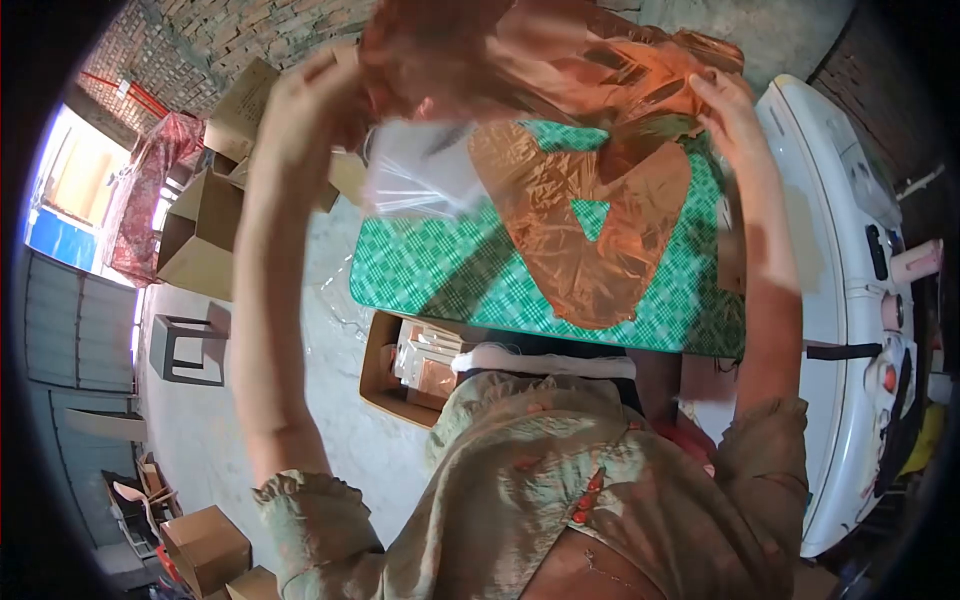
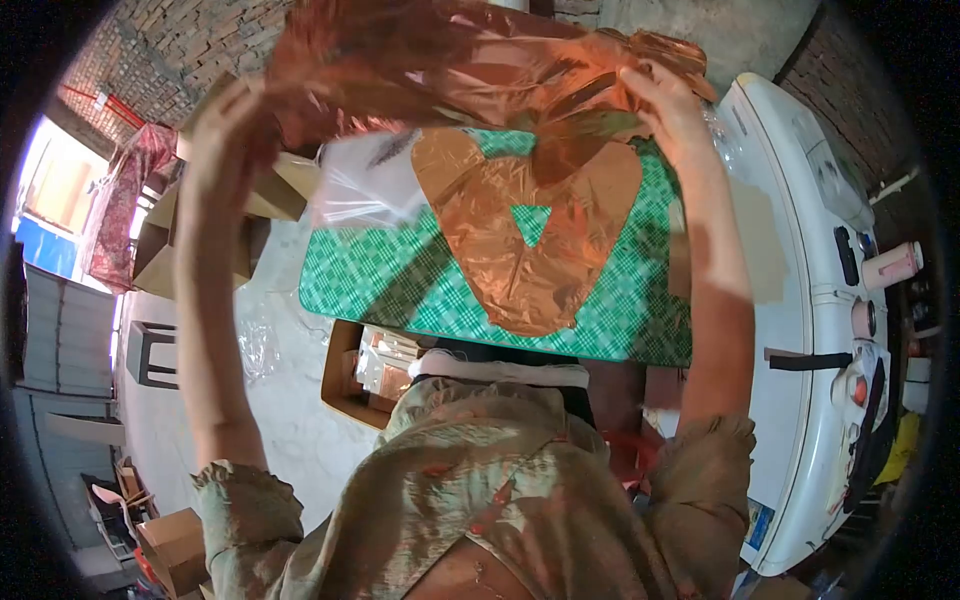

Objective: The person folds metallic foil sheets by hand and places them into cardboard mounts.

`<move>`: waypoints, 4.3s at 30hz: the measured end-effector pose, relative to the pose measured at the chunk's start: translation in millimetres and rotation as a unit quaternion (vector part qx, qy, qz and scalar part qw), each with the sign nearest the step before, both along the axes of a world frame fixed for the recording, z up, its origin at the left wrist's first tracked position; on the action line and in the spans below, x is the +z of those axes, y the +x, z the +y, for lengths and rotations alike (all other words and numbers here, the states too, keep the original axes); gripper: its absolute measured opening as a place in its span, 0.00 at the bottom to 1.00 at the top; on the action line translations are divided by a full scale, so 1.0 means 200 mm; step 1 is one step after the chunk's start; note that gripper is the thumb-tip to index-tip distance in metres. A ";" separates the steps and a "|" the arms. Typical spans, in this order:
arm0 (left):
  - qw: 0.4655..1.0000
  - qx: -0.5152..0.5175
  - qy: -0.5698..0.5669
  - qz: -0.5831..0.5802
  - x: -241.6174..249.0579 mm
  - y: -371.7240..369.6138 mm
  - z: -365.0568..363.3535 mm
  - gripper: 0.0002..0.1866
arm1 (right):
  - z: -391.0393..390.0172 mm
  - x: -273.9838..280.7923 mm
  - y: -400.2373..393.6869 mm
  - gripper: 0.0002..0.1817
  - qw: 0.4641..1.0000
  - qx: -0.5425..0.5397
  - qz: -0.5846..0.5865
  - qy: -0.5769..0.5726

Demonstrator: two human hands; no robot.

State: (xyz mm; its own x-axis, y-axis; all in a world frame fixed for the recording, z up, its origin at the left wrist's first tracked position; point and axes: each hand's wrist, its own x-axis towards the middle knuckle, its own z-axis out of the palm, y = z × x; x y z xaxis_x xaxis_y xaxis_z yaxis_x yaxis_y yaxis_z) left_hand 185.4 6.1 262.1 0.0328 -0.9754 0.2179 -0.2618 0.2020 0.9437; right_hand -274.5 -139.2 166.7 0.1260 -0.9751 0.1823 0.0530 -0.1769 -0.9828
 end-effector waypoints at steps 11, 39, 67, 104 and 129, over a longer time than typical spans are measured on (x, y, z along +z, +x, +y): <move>0.856 -0.084 0.381 0.338 -1.10 -0.77 0.51 0.07 | -0.34 0.15 0.29 0.13 0.825 0.055 0.538 -0.166; 0.942 0.043 -0.100 -0.318 -1.33 -0.81 0.69 0.23 | -0.56 -0.57 0.58 0.11 0.686 0.251 0.610 -0.306; 0.940 0.073 -0.093 -0.320 -1.34 -0.84 0.66 0.18 | -0.54 -0.70 0.65 0.12 0.690 0.139 0.612 -0.362; 0.870 -0.205 -0.093 -0.439 -1.21 -0.83 0.42 0.36 | -0.07 -0.81 0.45 0.30 0.745 0.018 0.556 -0.369; 0.857 -0.203 -0.093 -0.465 -1.23 -0.68 0.53 0.37 | 1.11 -0.79 0.35 0.48 0.739 -0.056 0.656 -0.146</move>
State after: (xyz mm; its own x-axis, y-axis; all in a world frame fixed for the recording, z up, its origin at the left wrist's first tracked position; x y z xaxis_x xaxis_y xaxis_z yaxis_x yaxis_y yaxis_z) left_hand 48.6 112.3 15.9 -0.5734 -0.8105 0.1196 -0.7549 0.5794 0.3074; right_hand -205.4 82.4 8.2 0.3016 -0.9364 0.1794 -0.9420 -0.3217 -0.0954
